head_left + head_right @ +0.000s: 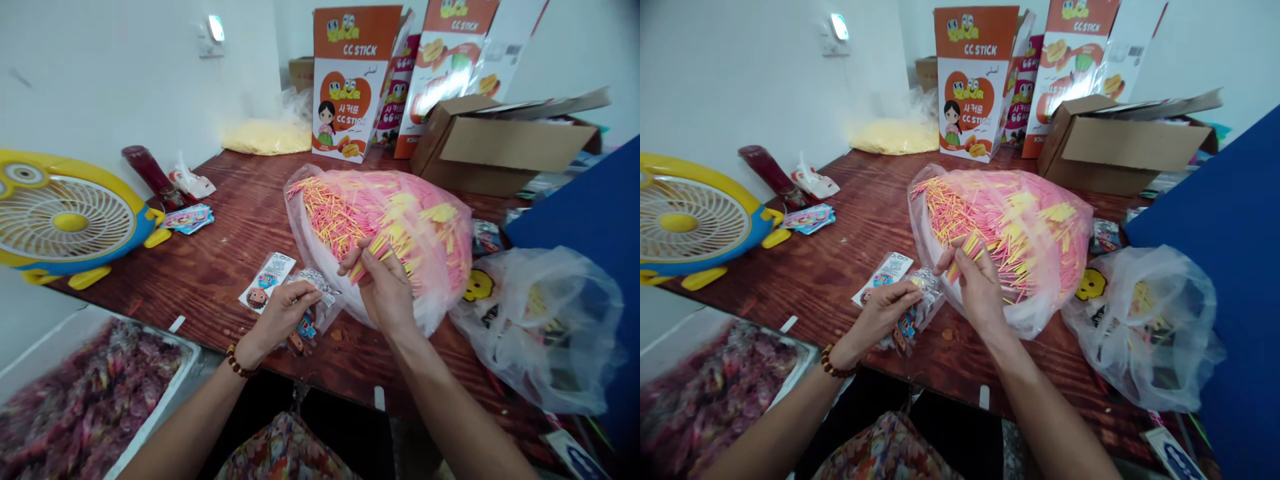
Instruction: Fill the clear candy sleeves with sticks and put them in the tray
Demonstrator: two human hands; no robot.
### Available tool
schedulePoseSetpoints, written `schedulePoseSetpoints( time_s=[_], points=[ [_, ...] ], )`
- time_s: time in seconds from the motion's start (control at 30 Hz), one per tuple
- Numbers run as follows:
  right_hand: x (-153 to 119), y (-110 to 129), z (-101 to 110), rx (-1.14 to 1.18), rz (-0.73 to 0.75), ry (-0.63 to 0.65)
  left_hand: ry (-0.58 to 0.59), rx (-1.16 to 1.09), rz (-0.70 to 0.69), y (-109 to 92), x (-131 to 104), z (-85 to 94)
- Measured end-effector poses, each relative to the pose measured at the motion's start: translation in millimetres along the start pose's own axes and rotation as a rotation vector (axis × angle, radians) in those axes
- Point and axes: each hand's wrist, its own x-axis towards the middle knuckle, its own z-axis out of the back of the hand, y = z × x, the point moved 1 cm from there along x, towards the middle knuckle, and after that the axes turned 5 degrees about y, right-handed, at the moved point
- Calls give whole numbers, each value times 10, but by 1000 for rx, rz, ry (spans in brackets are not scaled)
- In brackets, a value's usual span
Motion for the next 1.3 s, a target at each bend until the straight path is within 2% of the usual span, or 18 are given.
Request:
schedulePoseSetpoints(
  time_s=[0.23,0.6,0.73,0.9,1.03,1.17,1.3],
  points=[
    [-51,-50,-270,149,26,-72,-14,-27,-30,9,6,-43],
    [-165,-233,-230,102,-18,-44,-16,-129,-18,-24,3,-53],
    [-209,-227,-199,-68,-42,8,-40,-137,-5,-39,43,-59],
    [-202,-185,-44,-169,-125,172,-52,-190,9,9,93,-105],
    [-212,-93,53,-300,-61,225,-84,-252,9,17,119,-148],
    [-227,-4,97,-521,-18,399,-97,-283,-10,-6,134,-175],
    [-211,-1,218,-506,-65,378,-163,-342,-3,2,113,-147]
  ],
)
